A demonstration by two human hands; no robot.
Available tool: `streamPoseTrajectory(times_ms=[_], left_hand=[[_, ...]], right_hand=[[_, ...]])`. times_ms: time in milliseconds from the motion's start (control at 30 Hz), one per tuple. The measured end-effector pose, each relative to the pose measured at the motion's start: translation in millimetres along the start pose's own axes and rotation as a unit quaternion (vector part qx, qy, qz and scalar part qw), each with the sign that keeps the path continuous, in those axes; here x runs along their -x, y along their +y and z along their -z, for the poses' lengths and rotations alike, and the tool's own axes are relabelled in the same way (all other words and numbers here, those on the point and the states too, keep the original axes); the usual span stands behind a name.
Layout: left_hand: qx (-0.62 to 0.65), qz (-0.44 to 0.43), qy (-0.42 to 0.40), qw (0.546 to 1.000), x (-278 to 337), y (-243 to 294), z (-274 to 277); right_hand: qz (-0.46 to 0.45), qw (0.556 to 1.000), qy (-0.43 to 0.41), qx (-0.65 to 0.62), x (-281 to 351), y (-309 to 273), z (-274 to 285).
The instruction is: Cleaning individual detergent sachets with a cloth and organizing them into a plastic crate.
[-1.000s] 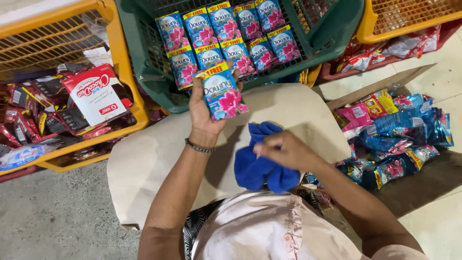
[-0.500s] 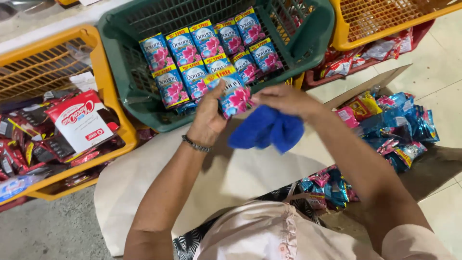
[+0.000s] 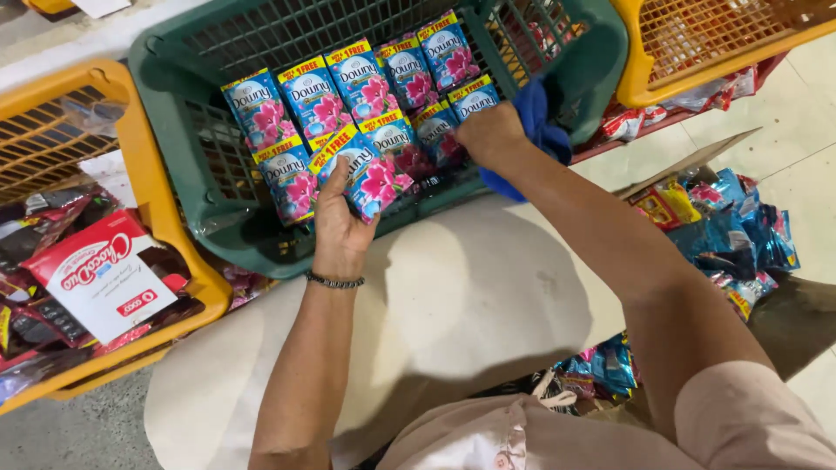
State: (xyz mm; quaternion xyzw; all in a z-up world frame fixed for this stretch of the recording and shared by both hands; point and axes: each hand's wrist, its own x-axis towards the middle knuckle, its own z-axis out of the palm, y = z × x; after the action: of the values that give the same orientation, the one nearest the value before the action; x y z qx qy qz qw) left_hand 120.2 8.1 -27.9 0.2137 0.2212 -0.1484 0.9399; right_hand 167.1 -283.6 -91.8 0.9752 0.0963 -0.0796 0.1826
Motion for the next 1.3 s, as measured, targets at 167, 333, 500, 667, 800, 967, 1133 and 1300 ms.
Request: streamPoseTrajectory(times_ms=[167,333,500,667,800,967,1133,1300], left_hand=[[0.003,-0.02,0.0,1.0,-1.6,4.1,-2.6],[0.011,-0.03,0.009,0.999,-11.5,-0.7,9.7],[0.002,-0.032,0.054,0.998,-17.5,-10.4,22.2],[-0.024,-0.031,0.053,0.998,-21.4,-19.7,13.1],[-0.053,-0.03,0.047,0.997,-30.7,-28.8,-6.3],[-0.127,-0.038,0.034,0.991,-83.7,-36.9,-4.6],[-0.183,-0.049,-0.045,0.981,-92.9,-43.4,-51.8],[-0.132,-0.065,-0.045,0.988,-180.1,-100.0,-38.5]], right_hand=[[0.087,0.993,0.051,0.059,-17.6,-18.7,-9.3],[0.131,0.985,0.079,0.083,-26.6,-22.6,-26.5],[0.098,0.994,0.029,0.042,-17.1,-24.1,-19.6],[0.085,0.994,0.056,0.033,-16.6,-26.8,-17.5],[0.079,0.994,0.077,0.027,-3.9,-24.0,-14.3],[0.035,0.983,0.057,-0.168,18.9,15.7,59.3],[-0.004,0.845,0.003,-0.535,42.4,57.8,112.6],[-0.039,0.78,-0.037,-0.623,27.2,58.5,63.8]])
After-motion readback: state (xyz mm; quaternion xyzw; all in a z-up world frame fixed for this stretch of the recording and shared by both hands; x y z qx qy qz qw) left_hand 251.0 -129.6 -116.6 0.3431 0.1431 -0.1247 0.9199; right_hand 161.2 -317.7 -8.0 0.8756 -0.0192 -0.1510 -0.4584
